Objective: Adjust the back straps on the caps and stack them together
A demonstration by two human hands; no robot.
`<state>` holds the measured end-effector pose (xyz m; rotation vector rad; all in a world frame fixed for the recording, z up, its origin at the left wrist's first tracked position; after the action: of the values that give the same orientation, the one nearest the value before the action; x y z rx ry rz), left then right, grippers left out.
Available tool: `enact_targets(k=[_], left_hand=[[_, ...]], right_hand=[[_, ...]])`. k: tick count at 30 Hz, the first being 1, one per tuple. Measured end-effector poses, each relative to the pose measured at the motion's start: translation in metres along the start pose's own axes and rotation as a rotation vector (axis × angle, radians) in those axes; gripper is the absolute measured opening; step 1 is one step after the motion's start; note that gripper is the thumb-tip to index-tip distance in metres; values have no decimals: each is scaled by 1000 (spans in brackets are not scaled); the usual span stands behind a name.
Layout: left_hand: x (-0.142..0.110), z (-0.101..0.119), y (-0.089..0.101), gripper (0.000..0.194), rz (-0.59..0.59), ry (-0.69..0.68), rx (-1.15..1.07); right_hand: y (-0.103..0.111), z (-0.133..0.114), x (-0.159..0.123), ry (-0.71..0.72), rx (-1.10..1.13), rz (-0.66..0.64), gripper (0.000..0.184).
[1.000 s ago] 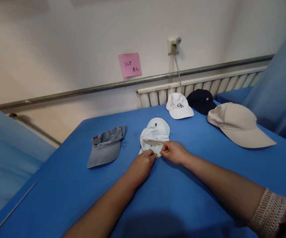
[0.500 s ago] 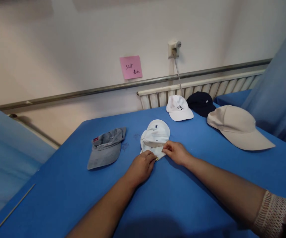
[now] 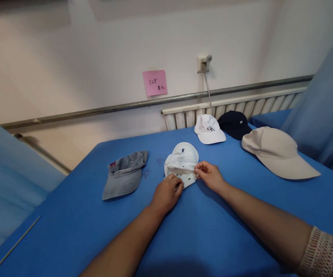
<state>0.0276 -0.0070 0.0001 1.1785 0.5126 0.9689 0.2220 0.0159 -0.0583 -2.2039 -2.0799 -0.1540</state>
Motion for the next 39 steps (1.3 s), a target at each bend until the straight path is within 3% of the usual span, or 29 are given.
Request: enact_targets(k=[3, 7, 9, 13, 17, 21, 28, 34, 39], left_hand=[[-2, -3, 2, 15, 7, -8, -6], [-3, -1, 4, 28, -80, -77, 101], [-3, 1, 6, 21, -107, -76, 177], [-3, 2, 10, 25, -31, -34, 184], [-4, -3, 14, 32, 64, -16, -60], [-3, -12, 13, 35, 56, 31, -378], [0, -19, 7, 35, 23, 153, -702], [0, -19, 3, 36, 10, 179, -826], [1, -21, 2, 37, 32, 196, -799]], right_hand=[[0, 9, 1, 15, -56, -52, 14], [-2, 9, -4, 64, -163, -150, 13], [-2, 4, -6, 88, -204, -154, 15], [-1, -14, -11, 206, -301, -166, 26], [-1, -29, -16, 371, -459, -225, 32], [-1, -35, -19, 392, -602, -268, 33], [-9, -40, -26, 446, -759, -311, 62], [-19, -41, -29, 533, -825, -154, 38], [-17, -43, -26, 573, -804, -193, 17]])
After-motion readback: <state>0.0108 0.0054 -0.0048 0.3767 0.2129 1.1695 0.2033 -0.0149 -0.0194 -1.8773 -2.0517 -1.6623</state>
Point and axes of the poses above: each hand's wrist, its own x-axis towards the middle knuckle, its own y-axis out of the back of the hand, z = x × y, the point moved 1 cm from there along x, towards the middle knuckle, and after that the axes turned 1 degree about -y, right-handed, at the moved point
